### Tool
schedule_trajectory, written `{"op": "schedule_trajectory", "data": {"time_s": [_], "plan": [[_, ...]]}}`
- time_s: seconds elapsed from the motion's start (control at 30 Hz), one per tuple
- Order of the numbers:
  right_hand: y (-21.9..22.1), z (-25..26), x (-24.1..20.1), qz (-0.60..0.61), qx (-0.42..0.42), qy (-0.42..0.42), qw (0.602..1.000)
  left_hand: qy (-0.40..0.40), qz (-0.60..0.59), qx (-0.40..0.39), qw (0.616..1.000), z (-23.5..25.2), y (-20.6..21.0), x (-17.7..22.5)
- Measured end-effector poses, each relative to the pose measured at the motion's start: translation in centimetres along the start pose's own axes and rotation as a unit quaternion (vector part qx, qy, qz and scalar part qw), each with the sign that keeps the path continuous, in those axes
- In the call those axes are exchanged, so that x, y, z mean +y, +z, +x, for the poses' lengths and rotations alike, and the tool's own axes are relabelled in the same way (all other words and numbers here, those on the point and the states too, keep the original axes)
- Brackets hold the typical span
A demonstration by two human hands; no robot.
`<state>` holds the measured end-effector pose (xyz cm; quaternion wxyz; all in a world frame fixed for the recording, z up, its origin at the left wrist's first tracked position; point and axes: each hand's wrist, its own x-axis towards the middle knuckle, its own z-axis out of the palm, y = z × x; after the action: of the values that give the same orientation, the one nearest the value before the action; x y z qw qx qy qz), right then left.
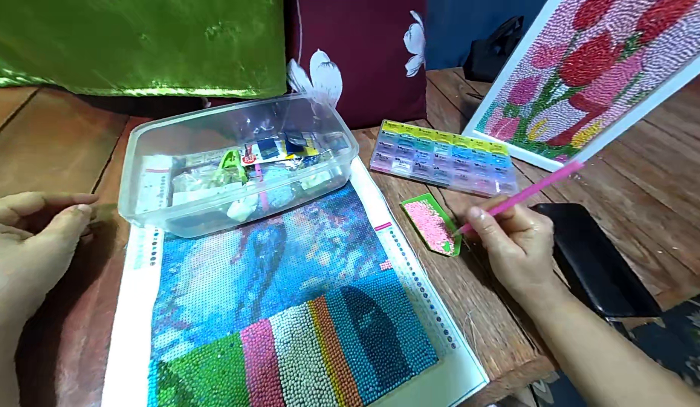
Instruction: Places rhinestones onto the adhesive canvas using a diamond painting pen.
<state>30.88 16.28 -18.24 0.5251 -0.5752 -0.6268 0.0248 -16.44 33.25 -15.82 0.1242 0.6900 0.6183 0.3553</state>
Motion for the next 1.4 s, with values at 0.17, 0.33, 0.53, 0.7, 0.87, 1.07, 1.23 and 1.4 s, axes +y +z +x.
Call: {"op": "schedule_trajectory", "data": {"time_s": [0.17, 0.33, 0.53, 0.7, 0.87, 1.07, 1.23, 1.4], "plan": [[0.0, 0.0, 0.1, -0.03, -0.019, -0.021, 0.999, 0.018, 0.006, 0.005, 1.0, 0.2, 0.1, -0.3], [0.1, 0.0, 0.0, -0.026, -0.035, -0.029, 0.999, 0.032, 0.004, 0.014, 0.999, 0.3, 0.2, -0.8], [0.2, 0.0, 0.1, -0.03, -0.038, -0.031, 0.998, 0.021, 0.007, 0.0, 1.0, 0.4, 0.2, -1.0], [0.2, 0.0, 0.1, -0.013, -0.043, -0.031, 0.999, 0.017, -0.009, 0.005, 1.0, 0.6, 0.3, -1.2], [0.1, 0.1, 0.1, -0.005, -0.051, -0.029, 0.998, 0.007, -0.01, 0.002, 1.0, 0.5, 0.3, -1.2], [0.1, 0.0, 0.1, -0.015, -0.038, -0.028, 0.999, 0.004, -0.009, 0.002, 1.0, 0.5, 0.3, -0.9], [0.1, 0.1, 0.1, -0.015, -0.043, -0.025, 0.999, 0.006, -0.017, 0.008, 1.0, 0.6, 0.5, -1.5], [0.0, 0.0, 0.2, -0.014, -0.048, -0.027, 0.998, 0.002, -0.02, 0.005, 1.0, 0.6, 0.5, -1.6]]}}
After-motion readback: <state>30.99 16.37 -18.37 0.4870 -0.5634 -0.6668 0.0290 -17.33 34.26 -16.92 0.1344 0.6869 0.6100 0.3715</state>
